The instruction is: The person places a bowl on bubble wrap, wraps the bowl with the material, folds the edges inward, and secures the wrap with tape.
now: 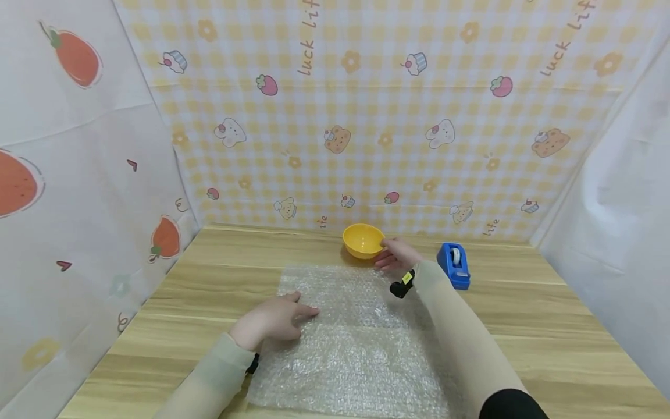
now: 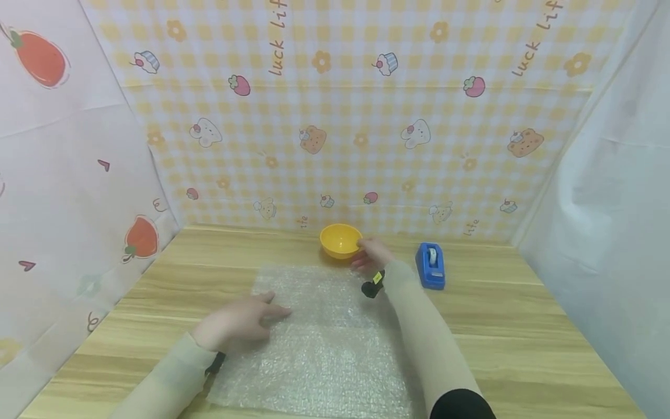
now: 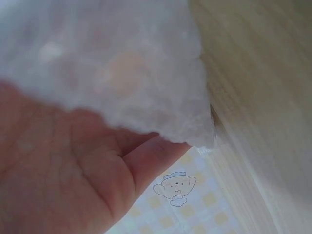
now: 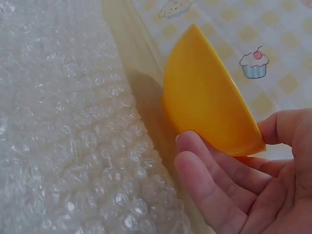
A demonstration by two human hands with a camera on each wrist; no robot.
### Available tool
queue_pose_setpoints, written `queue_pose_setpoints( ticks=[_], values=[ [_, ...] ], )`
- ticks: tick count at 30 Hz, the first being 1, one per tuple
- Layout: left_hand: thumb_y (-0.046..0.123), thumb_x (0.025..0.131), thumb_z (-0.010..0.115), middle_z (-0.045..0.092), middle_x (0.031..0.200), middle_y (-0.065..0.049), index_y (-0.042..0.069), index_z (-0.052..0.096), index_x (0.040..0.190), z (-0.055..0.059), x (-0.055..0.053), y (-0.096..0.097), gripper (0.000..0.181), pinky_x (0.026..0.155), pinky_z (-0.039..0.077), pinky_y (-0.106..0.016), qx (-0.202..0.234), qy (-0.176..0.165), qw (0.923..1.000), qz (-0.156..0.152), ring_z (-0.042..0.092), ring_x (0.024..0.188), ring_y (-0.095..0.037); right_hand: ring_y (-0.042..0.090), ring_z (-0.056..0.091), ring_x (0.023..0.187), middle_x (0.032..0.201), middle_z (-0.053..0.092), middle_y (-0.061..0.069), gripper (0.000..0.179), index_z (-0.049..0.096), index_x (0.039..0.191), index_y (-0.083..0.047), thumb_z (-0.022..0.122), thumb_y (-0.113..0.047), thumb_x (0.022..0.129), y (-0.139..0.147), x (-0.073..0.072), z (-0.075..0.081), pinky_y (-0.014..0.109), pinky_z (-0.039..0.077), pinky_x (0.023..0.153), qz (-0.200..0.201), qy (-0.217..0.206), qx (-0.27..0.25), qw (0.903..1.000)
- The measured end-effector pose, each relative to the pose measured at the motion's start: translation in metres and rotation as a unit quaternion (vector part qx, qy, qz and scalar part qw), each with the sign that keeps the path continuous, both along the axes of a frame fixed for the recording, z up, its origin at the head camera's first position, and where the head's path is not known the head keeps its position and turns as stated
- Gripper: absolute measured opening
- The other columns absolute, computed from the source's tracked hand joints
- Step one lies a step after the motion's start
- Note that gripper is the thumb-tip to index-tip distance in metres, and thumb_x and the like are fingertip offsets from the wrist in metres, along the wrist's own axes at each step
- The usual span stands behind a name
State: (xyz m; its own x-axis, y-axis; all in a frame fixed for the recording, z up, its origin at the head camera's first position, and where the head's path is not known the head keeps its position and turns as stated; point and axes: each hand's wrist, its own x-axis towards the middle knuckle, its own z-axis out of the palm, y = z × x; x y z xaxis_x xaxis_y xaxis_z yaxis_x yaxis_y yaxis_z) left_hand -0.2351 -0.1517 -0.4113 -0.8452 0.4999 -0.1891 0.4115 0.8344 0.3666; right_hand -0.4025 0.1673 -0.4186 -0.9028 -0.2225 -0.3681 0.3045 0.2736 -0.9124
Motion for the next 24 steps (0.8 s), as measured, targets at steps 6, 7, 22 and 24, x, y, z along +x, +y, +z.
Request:
queue_pose_setpoints(
  ticks=[6, 7, 22, 24],
  values=[
    [0.009, 0.075, 0.068, 0.036, 0.146, -0.030, 0.024, 0.063, 0.131, -0.001, -0.001, 0.001, 0.058, 0.100, 0.038, -0.058, 0.003, -0.003, 1.0000, -0.002, 0.042, 0.128, -0.048, 0.023, 0.069, 0.078, 0.119, 0.058, 0.035, 0.046, 0.036, 0.134, 0.006, 0.041, -0.026, 0.102, 0.010, 0.013, 0.013, 0.038, 0.057, 0.075, 0.016, 0.028, 0.004, 0.9995],
    [0.008, 0.075, 0.068, 0.036, 0.146, -0.030, 0.024, 0.063, 0.131, -0.001, -0.001, 0.001, 0.058, 0.100, 0.038, -0.059, 0.005, -0.004, 1.0000, -0.001, 0.041, 0.128, -0.048, 0.023, 0.069, 0.077, 0.118, 0.059, 0.034, 0.045, 0.038, 0.133, 0.006, 0.042, -0.026, 0.102, 0.011, 0.015, 0.014, 0.038, 0.057, 0.074, 0.018, 0.031, 0.008, 0.9993],
    [0.008, 0.076, 0.068, 0.034, 0.147, -0.031, 0.022, 0.063, 0.132, 0.001, -0.002, 0.000, 0.058, 0.102, 0.032, -0.063, 0.013, -0.014, 0.9998, 0.004, 0.037, 0.130, -0.050, 0.025, 0.068, 0.075, 0.098, 0.070, 0.022, 0.040, 0.050, 0.129, 0.005, 0.045, -0.025, 0.102, 0.032, 0.070, 0.024, 0.036, 0.058, 0.065, 0.093, 0.089, 0.035, 0.9911],
    [0.008, 0.076, 0.068, 0.035, 0.147, -0.031, 0.023, 0.063, 0.132, 0.001, -0.001, 0.000, 0.058, 0.102, 0.032, -0.063, 0.013, -0.013, 0.9998, 0.001, 0.037, 0.130, -0.050, 0.027, 0.069, 0.076, 0.097, 0.070, 0.021, 0.041, 0.051, 0.129, 0.005, 0.045, -0.025, 0.101, 0.034, 0.080, 0.024, 0.037, 0.058, 0.066, 0.099, 0.086, 0.043, 0.9905]
  ],
)
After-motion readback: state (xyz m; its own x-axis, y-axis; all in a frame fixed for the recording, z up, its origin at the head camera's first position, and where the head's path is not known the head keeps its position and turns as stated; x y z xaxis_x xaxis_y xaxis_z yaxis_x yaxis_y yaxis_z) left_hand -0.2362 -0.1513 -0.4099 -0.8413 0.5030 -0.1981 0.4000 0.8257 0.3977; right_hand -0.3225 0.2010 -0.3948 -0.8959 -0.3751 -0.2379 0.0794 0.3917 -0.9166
